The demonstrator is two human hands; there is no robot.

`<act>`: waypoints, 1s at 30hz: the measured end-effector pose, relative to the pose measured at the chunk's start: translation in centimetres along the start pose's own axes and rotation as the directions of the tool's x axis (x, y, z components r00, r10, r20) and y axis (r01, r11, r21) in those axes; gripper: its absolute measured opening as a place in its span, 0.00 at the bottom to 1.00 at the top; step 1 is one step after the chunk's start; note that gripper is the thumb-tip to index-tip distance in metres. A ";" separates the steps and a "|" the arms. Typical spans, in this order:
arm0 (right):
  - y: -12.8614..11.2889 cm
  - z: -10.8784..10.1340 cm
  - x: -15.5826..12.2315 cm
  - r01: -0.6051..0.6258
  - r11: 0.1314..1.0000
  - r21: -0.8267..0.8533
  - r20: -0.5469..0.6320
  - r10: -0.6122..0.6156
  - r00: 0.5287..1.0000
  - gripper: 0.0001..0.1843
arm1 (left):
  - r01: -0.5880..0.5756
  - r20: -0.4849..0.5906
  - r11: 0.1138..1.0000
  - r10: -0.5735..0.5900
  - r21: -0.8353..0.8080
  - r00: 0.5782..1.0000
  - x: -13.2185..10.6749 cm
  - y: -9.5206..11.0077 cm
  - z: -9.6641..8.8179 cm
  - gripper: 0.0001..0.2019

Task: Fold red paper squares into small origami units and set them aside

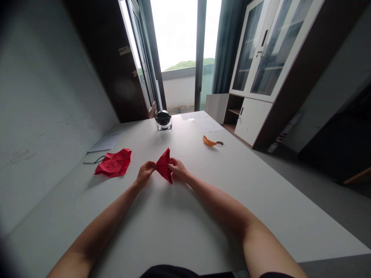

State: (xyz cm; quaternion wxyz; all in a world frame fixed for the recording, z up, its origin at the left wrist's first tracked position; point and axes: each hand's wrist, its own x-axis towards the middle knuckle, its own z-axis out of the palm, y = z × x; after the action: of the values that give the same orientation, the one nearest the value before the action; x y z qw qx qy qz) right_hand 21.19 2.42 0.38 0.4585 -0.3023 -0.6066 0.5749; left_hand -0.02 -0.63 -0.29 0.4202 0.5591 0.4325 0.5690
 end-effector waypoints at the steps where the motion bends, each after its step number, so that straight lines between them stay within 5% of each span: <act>1: 0.0 0.1 -0.1 0.002 1.000 0.007 0.006 -0.002 1.000 0.17 | 0.000 0.006 1.000 0.000 -0.001 1.000 -0.1 0.1 0.1 0.10; 9: 0.2 0.4 -0.2 0.042 0.999 -0.014 -0.001 -0.042 0.999 0.15 | 0.005 0.036 0.999 -0.006 0.050 0.999 -0.4 0.4 0.3 0.11; 13: 0.7 -0.1 -0.1 0.086 0.954 -0.287 -0.103 -0.120 0.987 0.12 | 0.040 0.074 0.990 -0.050 0.138 0.996 -0.5 0.9 0.4 0.15; 20: -0.3 -0.1 -0.7 0.045 0.737 -0.674 -0.176 -0.220 0.959 0.07 | 0.042 0.209 0.997 -0.054 0.058 0.976 -1.3 1.6 1.3 0.31; 23: -0.7 0.0 -0.9 0.059 0.746 -0.663 -0.169 -0.226 0.959 0.06 | 0.053 0.242 0.997 -0.066 0.059 0.968 -1.5 1.6 1.4 0.36; 30: -0.1 -0.2 -0.4 0.042 0.890 -0.455 -0.206 -0.150 0.967 0.09 | -0.031 0.183 0.993 0.011 0.111 0.983 -1.2 1.6 1.2 0.26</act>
State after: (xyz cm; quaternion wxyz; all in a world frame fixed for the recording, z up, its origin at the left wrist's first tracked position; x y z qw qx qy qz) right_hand 21.57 2.10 0.36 0.4734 -0.4347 -0.6779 0.3568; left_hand 1.25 -2.21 0.92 0.4193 0.6362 0.4182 0.4945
